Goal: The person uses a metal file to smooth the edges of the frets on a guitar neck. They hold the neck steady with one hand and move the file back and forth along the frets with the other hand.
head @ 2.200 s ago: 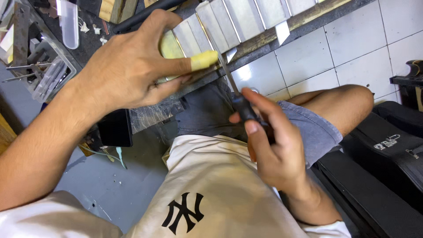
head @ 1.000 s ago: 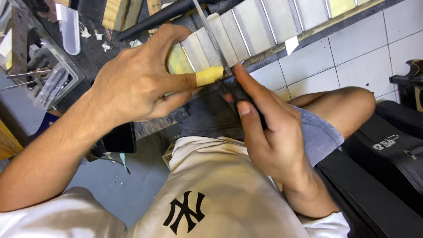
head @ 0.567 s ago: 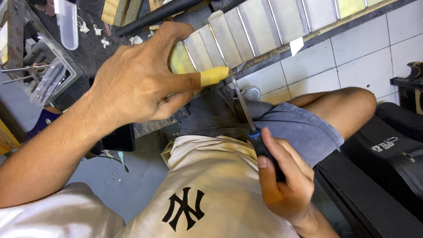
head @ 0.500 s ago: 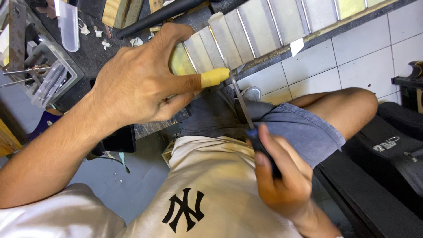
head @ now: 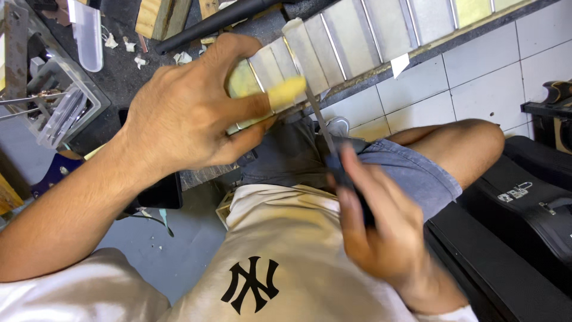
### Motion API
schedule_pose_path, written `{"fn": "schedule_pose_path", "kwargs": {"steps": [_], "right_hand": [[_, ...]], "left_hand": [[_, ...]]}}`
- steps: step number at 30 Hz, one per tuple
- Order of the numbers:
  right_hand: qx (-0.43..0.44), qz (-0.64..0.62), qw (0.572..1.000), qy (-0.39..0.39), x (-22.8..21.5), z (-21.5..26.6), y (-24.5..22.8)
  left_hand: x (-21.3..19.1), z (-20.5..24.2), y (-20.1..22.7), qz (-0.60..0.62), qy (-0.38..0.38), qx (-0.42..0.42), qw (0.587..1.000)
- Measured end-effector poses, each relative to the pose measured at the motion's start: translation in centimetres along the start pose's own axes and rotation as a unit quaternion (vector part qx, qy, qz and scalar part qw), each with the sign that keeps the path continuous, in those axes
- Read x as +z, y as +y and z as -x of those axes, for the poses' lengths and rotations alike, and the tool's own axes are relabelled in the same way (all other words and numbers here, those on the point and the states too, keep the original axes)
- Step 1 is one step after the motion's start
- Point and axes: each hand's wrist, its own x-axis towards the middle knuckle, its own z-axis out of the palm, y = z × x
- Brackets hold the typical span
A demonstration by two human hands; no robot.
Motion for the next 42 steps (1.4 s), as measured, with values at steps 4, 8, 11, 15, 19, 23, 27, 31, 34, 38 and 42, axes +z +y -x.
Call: {"fn": "schedule_pose_path", "kwargs": {"steps": [4,8,11,15,19,23,27,31,34,38,42], "right_hand": [[-0.011,0.007,1.0,-0.026,0.1,-4.2,0.0],[0.027,0.01,1.0,-0.006,-0.5,0.8,-0.2],[0.057,0.012,0.998,0.009,-0.8,3.1,0.3],[0.009,-0.005,0.999,-0.031,-0.7,-2.5,0.2],[0.041,-0.02,0.999,-0.015,0.0,-4.3,-0.4],[0.048,-0.019,0.999,0.007,-0.5,1.1,-0.6],[0.032,0.017,0.999,0.0,-1.1,1.4,-0.4],[-0.011,0.038,0.999,-0.037,-0.6,-4.6,-0.9],[-0.005,0.034,0.999,-0.031,-0.3,-4.1,-0.9],[0.029,0.015,0.999,-0.006,-0.9,0.2,-1.2],[-0.007,0.042,0.999,-0.006,-1.1,-0.5,-1.3]], "left_hand": [[0.7,0.9,0.0,-0.075,0.031,0.012,0.997],[0.5,0.6,-0.3,-0.058,0.025,0.007,0.998],[0.3,0.3,-0.5,-0.007,0.01,0.009,1.0],[0.3,0.5,-0.2,-0.029,0.002,0.003,1.0],[0.6,0.7,0.0,-0.06,0.033,0.005,0.998],[0.6,0.7,-0.4,-0.039,0.025,-0.004,0.999],[0.7,0.5,-0.5,-0.012,0.023,0.0,1.0],[0.6,0.7,-0.2,-0.048,0.038,0.0,0.998],[0.6,0.6,-0.2,-0.03,0.042,-0.006,0.999],[0.3,0.3,-0.5,0.014,0.027,0.013,0.999],[0.3,0.2,-0.8,0.029,0.021,0.025,0.999]]}}
